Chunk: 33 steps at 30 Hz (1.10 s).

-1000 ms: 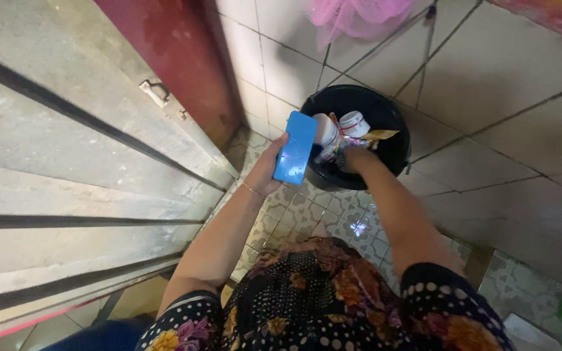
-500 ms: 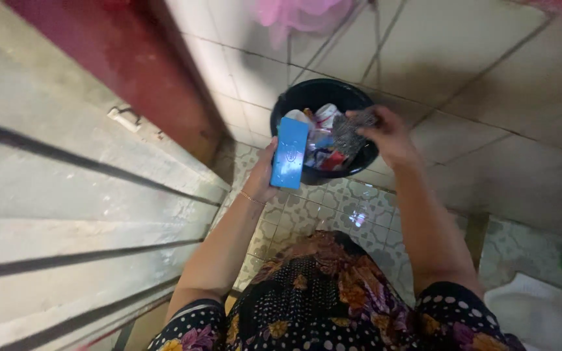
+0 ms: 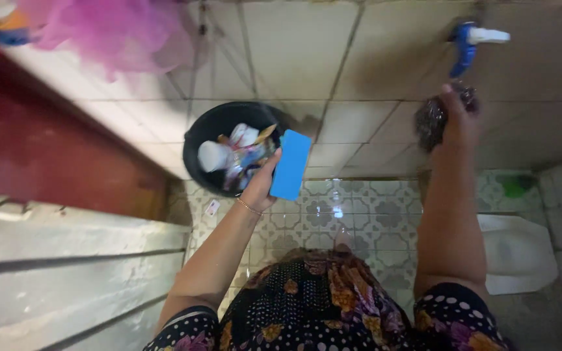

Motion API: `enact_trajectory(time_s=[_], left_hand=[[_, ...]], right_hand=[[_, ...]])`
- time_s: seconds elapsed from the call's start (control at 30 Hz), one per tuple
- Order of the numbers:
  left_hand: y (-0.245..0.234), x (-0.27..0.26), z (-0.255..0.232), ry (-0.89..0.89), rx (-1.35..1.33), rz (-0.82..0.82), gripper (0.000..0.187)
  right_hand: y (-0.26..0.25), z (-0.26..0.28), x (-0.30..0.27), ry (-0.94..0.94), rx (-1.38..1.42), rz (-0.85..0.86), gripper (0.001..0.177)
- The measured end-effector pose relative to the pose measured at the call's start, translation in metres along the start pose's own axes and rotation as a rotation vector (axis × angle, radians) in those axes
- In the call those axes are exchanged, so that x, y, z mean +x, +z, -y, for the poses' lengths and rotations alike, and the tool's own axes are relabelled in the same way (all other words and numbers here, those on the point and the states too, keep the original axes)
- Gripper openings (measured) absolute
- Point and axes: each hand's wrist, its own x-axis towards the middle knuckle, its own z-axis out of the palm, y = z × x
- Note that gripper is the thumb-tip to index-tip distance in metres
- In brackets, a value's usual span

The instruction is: Cleaning a plastic shelf and toothbrush holder under a tap in a bathroom.

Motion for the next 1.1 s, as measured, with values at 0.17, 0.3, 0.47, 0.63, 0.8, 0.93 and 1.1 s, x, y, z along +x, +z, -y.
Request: enact_trajectory(time_s=[0.17, 0.3, 0.47, 0.63, 0.8, 0.93, 1.1], left_hand=[[0.062, 0.082, 0.049, -0.097, 0.075, -0.039, 0.048], [0.144, 0.125, 0.070, -0.150, 0.068, 0.012, 0.053], [0.177, 0.193, 0.116, -0.178, 0.084, -0.002, 0.054], [0.203, 0.239, 0.142, -0.232, 0.107, -0.046, 0.052], [0.202, 0.275, 0.166, -0.192, -0.016, 0.072, 0.057], [0.210, 0.284, 0.164, -0.161, -0.053, -0.004, 0.056], [0.194, 0.312, 0.176, -0.175, -0.175, 0.133, 0.056]], right_hand=[[-0.034, 0.072, 0.085, -0.365, -0.977, -0.093, 0.062], [0.003, 0.116, 0.099, -0.322, -1.493, 0.036, 0.059], [-0.018, 0.100, 0.131, -0.573, -1.677, 0.089, 0.052], [-0.014, 0.100, 0.129, -0.656, -1.605, 0.138, 0.048], [-0.009, 0.106, 0.122, -0.696, -1.550, 0.143, 0.043], [-0.013, 0.103, 0.123, -0.752, -1.533, 0.161, 0.041], [-0.026, 0.095, 0.130, -0.668, -1.316, 0.155, 0.044]])
